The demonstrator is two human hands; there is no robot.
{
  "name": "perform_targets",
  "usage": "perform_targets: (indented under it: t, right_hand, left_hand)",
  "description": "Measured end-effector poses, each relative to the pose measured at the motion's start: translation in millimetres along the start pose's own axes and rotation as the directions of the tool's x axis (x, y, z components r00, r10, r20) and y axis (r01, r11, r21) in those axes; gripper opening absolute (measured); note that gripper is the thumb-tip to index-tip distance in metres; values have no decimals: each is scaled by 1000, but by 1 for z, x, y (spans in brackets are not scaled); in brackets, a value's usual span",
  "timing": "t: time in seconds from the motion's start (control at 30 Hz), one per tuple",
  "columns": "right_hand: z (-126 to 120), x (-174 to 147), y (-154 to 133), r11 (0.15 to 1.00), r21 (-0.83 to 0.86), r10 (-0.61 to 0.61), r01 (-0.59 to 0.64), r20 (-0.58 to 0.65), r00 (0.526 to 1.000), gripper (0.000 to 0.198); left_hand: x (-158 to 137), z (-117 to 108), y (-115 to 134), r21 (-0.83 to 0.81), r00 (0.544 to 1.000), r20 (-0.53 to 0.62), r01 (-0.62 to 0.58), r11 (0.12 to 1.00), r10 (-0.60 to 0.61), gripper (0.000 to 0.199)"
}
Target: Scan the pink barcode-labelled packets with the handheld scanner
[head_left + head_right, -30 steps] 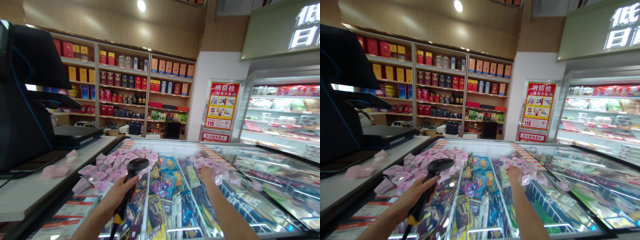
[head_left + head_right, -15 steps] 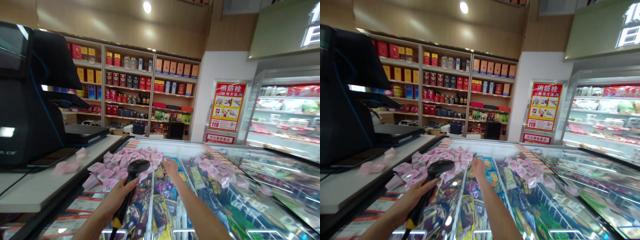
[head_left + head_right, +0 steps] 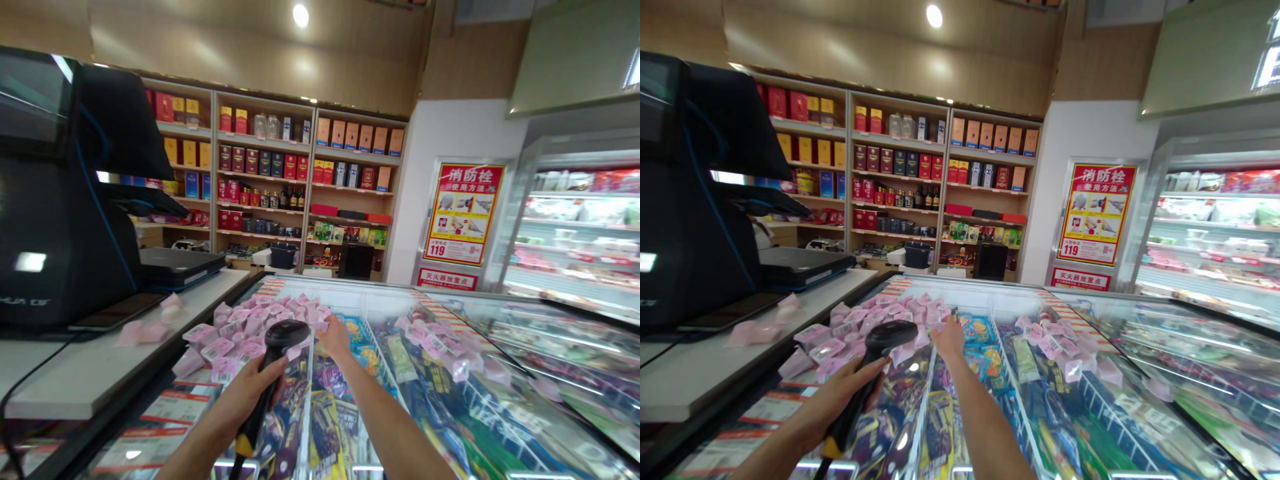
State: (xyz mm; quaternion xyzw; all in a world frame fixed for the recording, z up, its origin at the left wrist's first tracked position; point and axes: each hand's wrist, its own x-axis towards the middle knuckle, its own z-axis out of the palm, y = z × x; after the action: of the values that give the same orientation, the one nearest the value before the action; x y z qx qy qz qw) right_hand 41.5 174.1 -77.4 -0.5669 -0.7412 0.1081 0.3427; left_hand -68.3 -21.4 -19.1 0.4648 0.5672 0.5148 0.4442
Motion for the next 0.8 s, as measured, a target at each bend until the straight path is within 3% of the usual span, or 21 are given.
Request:
perform_targets:
  t: [0.13,0.27,0.53,0.8]
  right_hand:
    - [-6,-9,19,987,133,-68,86,-132,989,27]
    - [-13,-15,33,974,196,-75,117,-210,975,26]
    - [-21,-16,51,968,230,-43,105,-261,964,24]
    - [-47,-17,84,990,89,133,-112,-281,951,21]
  left_hand:
    - [3,10,1,-25,999,-37,4,1000,-5,34]
    - [3,19,5,-13,1000,-1,-8,1000,8,35]
    - [4,27,7,-39,999,28,-20,999,21,33]
    - [6,33,7,-27,999,43,-23,999,24,34]
